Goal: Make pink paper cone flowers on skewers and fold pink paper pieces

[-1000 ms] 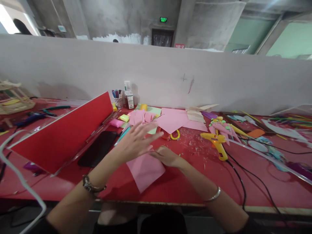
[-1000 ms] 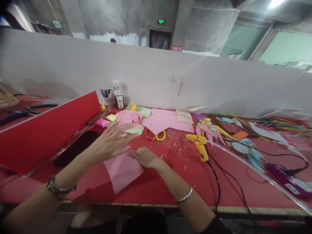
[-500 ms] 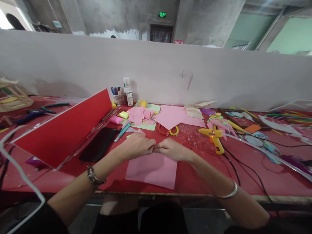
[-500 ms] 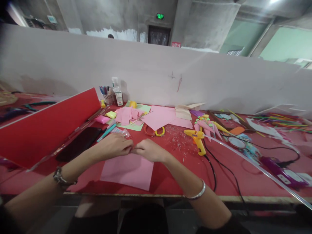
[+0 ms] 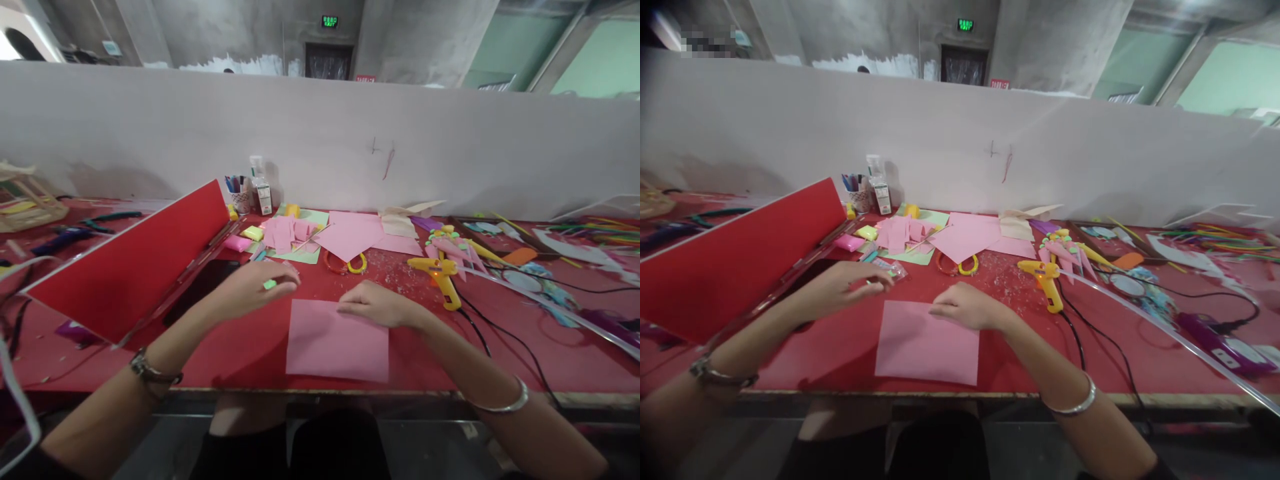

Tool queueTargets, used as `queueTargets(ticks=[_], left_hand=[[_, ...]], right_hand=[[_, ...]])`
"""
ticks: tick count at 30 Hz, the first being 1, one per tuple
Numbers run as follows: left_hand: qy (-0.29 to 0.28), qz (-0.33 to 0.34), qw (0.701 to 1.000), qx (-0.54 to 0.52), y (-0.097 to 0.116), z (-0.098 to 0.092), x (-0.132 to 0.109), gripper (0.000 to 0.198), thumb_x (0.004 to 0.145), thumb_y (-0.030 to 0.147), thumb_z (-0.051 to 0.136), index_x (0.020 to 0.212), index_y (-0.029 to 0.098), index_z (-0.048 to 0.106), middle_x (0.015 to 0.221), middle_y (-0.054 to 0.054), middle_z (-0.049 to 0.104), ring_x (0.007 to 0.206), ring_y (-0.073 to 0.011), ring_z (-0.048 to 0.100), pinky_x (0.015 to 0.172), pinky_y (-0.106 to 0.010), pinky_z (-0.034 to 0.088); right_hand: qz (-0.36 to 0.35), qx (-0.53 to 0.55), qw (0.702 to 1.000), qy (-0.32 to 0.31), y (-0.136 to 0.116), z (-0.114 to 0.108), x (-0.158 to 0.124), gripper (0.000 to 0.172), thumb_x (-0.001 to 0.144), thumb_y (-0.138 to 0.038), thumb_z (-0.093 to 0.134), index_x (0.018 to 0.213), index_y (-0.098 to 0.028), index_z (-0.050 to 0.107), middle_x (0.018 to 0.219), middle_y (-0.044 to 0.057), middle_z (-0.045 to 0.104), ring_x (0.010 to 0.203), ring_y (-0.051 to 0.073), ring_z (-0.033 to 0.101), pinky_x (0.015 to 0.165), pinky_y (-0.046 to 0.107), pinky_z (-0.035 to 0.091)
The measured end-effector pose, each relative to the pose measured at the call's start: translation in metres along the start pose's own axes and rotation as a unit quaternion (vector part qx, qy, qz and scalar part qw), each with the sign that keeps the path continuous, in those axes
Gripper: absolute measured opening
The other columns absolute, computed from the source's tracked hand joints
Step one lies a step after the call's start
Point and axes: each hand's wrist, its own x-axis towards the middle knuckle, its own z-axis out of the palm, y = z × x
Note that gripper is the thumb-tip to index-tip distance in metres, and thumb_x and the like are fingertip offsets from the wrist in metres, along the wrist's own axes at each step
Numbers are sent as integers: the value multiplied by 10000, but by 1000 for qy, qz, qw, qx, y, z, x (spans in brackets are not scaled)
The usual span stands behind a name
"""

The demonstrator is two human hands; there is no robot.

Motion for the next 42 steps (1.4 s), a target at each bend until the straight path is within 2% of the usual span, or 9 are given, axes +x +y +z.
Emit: queueTargets(ticks=[5,11,14,18,20,23,26,33,42], left_hand=[[-139,55,989,6,18,20,3,396,846,305,288,516,151,443,458,41,342,437,-77,302,456,-216,205],[-95,11,989,111,19,34,3,306,835,260,344,622,163,541,522,9,475,456,-96,369,457,-231,179],[-74,-25,986,150,22,38,4,336,843,288,326,636,156,556,533,-16,508,438,-105,383,444,-237,166],[-52,-26,989,133,20,39,4,318,837,287,337,656,149,560,536,-22,514,441,-109,405,440,-239,177],[-36,-27,993,111,19,39,4,314,830,294,353,627,150,544,519,-9,493,444,-105,407,440,-236,184],[-14,-26,998,62,21,39,4,284,816,270,366,602,152,511,512,10,475,454,-94,406,447,-224,206],[-1,-27,1000,-3,25,42,3,263,803,228,344,577,156,458,499,32,429,457,-82,369,457,-212,220],[-4,-50,988,-146,24,39,-6,304,804,289,319,524,175,286,508,53,271,489,-76,279,466,-196,229],[-56,-78,983,-159,11,28,-22,330,810,352,319,533,174,329,531,46,301,509,-85,291,483,-200,238]], right_hand=[[-20,-59,998,-2,-9,0,5,356,826,-283,382,511,-138,459,480,-52,387,447,47,297,480,199,222],[31,-296,951,81,-19,12,10,270,826,-225,399,677,-153,612,671,37,635,572,108,491,566,241,269],[37,-394,911,117,-23,18,14,244,809,-166,391,707,-147,612,697,63,652,616,137,534,736,313,294],[1,-431,888,161,-24,20,16,230,791,-147,386,693,-161,594,675,40,627,635,140,535,877,385,213],[-22,-429,887,171,-24,19,16,227,783,-141,383,678,-161,584,667,33,613,631,134,521,861,371,232],[-37,-367,911,185,-24,21,16,193,753,-160,401,653,-160,565,635,25,593,588,114,483,665,264,309],[-13,-294,927,233,-22,25,17,165,702,-188,419,585,-168,533,551,5,553,512,95,427,487,219,220],[-55,-217,945,240,-14,22,14,135,613,-150,398,511,-166,486,455,-31,466,450,64,322,471,188,203],[1,-195,958,209,8,14,-6,125,606,-153,391,484,-164,415,446,-47,388,441,58,264,464,186,183]])
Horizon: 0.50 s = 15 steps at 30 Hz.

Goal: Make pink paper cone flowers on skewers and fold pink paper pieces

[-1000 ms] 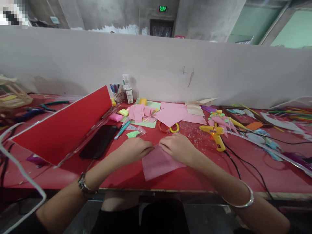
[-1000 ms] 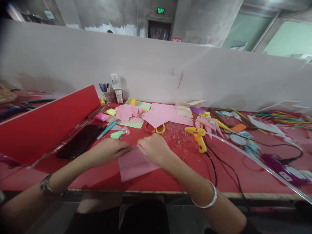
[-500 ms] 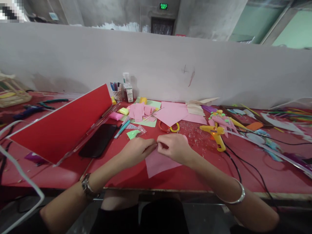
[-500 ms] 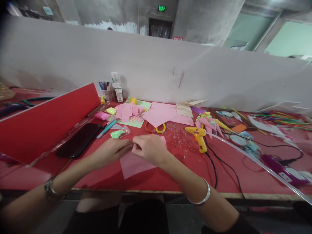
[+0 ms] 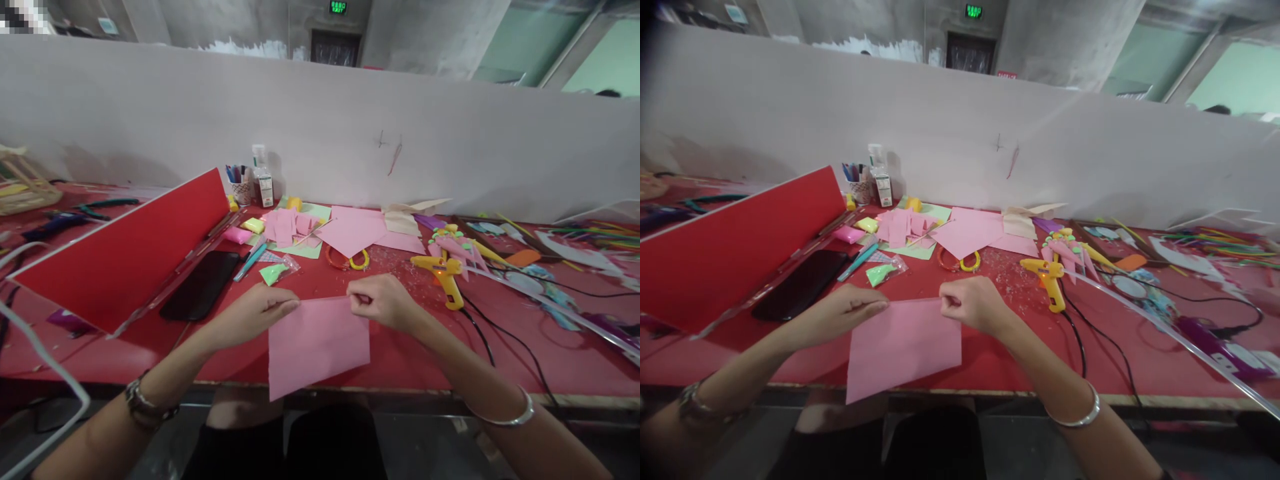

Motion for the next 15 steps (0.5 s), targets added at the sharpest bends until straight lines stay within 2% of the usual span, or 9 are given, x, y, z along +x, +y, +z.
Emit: queueTargets(ticks=[4,7,10,13,15], left_hand=[[-5,10,1000,22,-2,-1,2,331,810,348,317,532,171,344,527,44,310,504,-85,299,483,-199,232],[-9,7,999,45,-1,0,4,335,809,336,312,519,169,336,516,45,305,500,-85,294,483,-204,222],[-11,5,997,74,0,4,7,318,808,308,317,523,167,334,509,46,317,500,-83,304,483,-206,215],[-6,11,996,91,3,8,10,313,810,293,321,529,162,356,506,47,329,499,-79,312,481,-201,218],[8,13,994,105,7,10,13,316,810,290,330,530,156,387,497,48,339,494,-77,317,479,-198,219]], right_hand=[[36,-2,999,-7,15,-2,-6,134,635,-162,421,500,-166,427,458,-44,407,444,62,305,472,193,202],[47,-1,997,61,22,-3,-6,158,680,-163,411,526,-167,444,509,-17,463,493,85,388,502,199,261],[16,32,990,133,17,-5,-6,191,757,-177,376,615,-157,504,618,28,542,610,116,477,595,215,343],[-51,13,994,95,1,-3,-4,186,788,-242,413,782,-139,567,760,65,599,729,148,507,684,254,361],[-88,-26,994,59,-10,1,-2,189,784,-269,443,825,-148,584,783,57,611,741,156,507,706,274,350]])
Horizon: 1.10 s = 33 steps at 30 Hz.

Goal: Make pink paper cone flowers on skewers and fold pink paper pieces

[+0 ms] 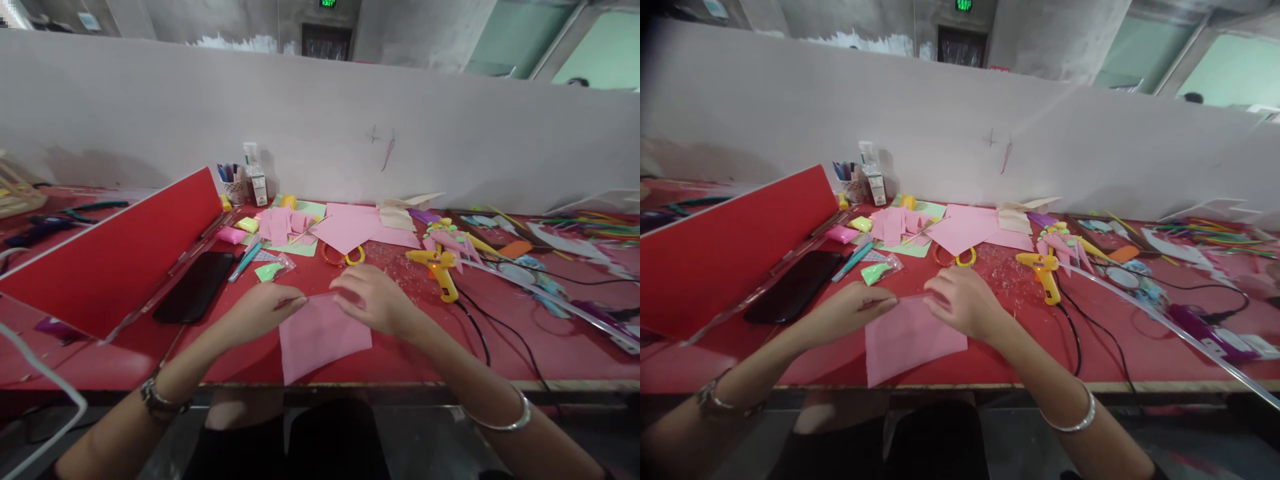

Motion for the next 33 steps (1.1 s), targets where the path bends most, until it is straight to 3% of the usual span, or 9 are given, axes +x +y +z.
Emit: queueTargets(ticks=[3,8,11,17,22,26,30,33], left_hand=[[19,3,999,40,7,4,5,299,794,262,366,525,148,433,480,46,370,475,-75,327,469,-203,204],[46,17,994,102,14,8,8,315,801,260,369,536,147,496,464,39,406,436,-73,314,451,-212,175],[46,24,992,117,13,5,5,340,816,278,357,539,154,510,444,45,392,419,-71,289,440,-211,165],[32,31,987,153,0,-6,-7,329,837,286,331,611,170,540,506,36,493,454,-75,401,449,-197,208],[37,35,986,161,-8,-13,-14,336,836,283,322,605,173,540,486,40,492,437,-74,396,441,-186,232],[23,37,989,139,0,-13,-11,317,833,266,344,608,167,544,511,42,518,459,-69,425,457,-177,264],[30,45,979,195,5,-9,-6,314,839,255,352,620,171,561,523,37,555,464,-79,462,457,-195,271],[84,78,948,295,5,0,1,266,817,231,396,624,177,570,559,22,598,515,-116,518,490,-227,294]], right_hand=[[-38,-35,999,4,-12,10,6,170,766,-193,433,687,-159,579,647,18,591,633,127,484,658,257,334],[-35,-42,995,78,-12,21,12,176,647,-105,409,508,-165,499,458,-20,503,481,89,401,536,214,297],[-36,-23,995,96,-5,21,8,161,637,-110,412,519,-168,505,463,-25,516,475,80,411,537,194,307],[-51,-66,991,109,15,13,-16,206,700,-111,402,542,-173,518,469,-25,526,459,78,423,571,203,321],[7,-130,985,112,31,8,-30,209,722,-128,414,558,-171,535,496,4,548,486,110,451,545,231,322],[14,-79,986,145,26,4,-23,176,758,-149,409,738,-155,583,654,36,633,612,134,528,633,244,375],[-21,-12,1000,11,11,3,-11,185,811,-237,420,840,-162,586,790,36,666,717,143,570,681,250,382],[27,-37,996,-80,2,8,-5,211,835,-240,389,835,-169,588,755,42,664,658,144,570,603,242,358]])
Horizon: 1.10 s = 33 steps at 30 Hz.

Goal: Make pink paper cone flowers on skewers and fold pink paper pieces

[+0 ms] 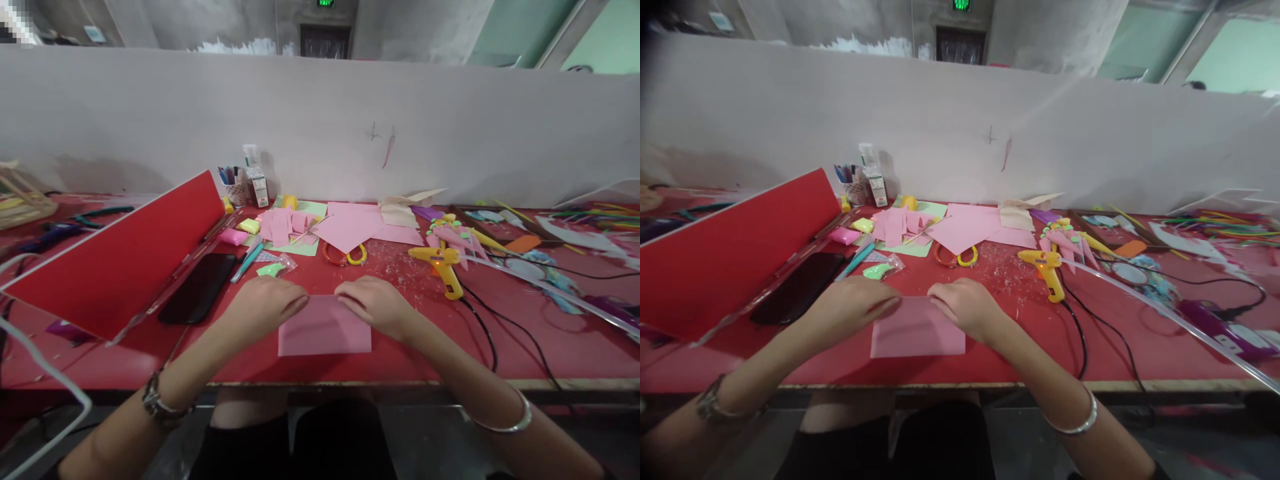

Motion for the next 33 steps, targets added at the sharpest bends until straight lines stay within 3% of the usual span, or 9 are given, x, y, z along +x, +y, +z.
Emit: queueTargets(ticks=[2,5,9,16,21,23,27,30,33], left_hand=[[72,49,996,33,5,8,5,197,806,206,413,708,177,581,622,14,626,574,-132,549,552,-248,334],[160,95,979,82,14,17,11,252,806,162,381,604,161,530,506,19,564,471,-118,503,544,-264,330],[203,128,965,105,17,17,12,262,787,133,377,551,168,486,423,39,504,389,-92,426,475,-258,268],[145,95,982,70,-8,3,-2,271,777,127,370,555,185,514,457,50,560,396,-76,407,491,-237,280],[136,-72,984,93,-32,2,-16,268,737,178,363,504,181,496,385,19,477,396,-103,408,459,-242,254],[124,-128,984,20,-31,-2,-18,278,769,213,322,581,174,523,479,4,544,465,-111,472,478,-223,292],[32,-87,987,-133,-18,-10,-11,254,786,333,368,830,172,560,677,8,623,545,-101,525,502,-195,327],[-33,-30,987,-153,-11,-8,-6,338,827,339,327,629,164,538,511,31,530,462,-85,454,458,-193,274],[-52,-14,990,-130,-6,0,-4,400,850,317,292,521,156,452,444,35,431,421,-81,391,435,-204,223]], right_hand=[[55,-7,998,-33,-5,4,4,199,830,-252,402,831,-169,583,723,49,655,624,145,563,550,232,326],[88,40,994,-42,-11,7,8,162,810,-238,432,750,-167,564,661,33,628,563,122,529,507,214,284],[63,161,985,2,-15,4,6,184,814,-198,412,671,-165,524,603,-7,566,524,81,467,512,186,291],[70,255,964,21,-5,-10,-8,209,807,-254,433,628,-158,482,540,-42,459,495,58,388,484,162,290],[104,270,957,36,7,-14,-14,190,786,-228,442,613,-156,469,542,-39,457,506,61,397,490,165,303],[111,289,950,36,9,-14,-14,188,782,-232,443,613,-155,473,545,-36,462,509,62,402,489,166,309],[86,341,936,24,8,-10,-10,190,779,-259,451,627,-152,491,557,-29,478,516,65,414,488,168,324],[70,328,942,18,6,-9,-6,178,773,-236,452,625,-154,508,574,-17,529,537,75,455,518,181,349],[34,218,975,32,2,-6,-1,135,748,-181,456,640,-159,535,634,1,595,608,101,506,668,246,374]])
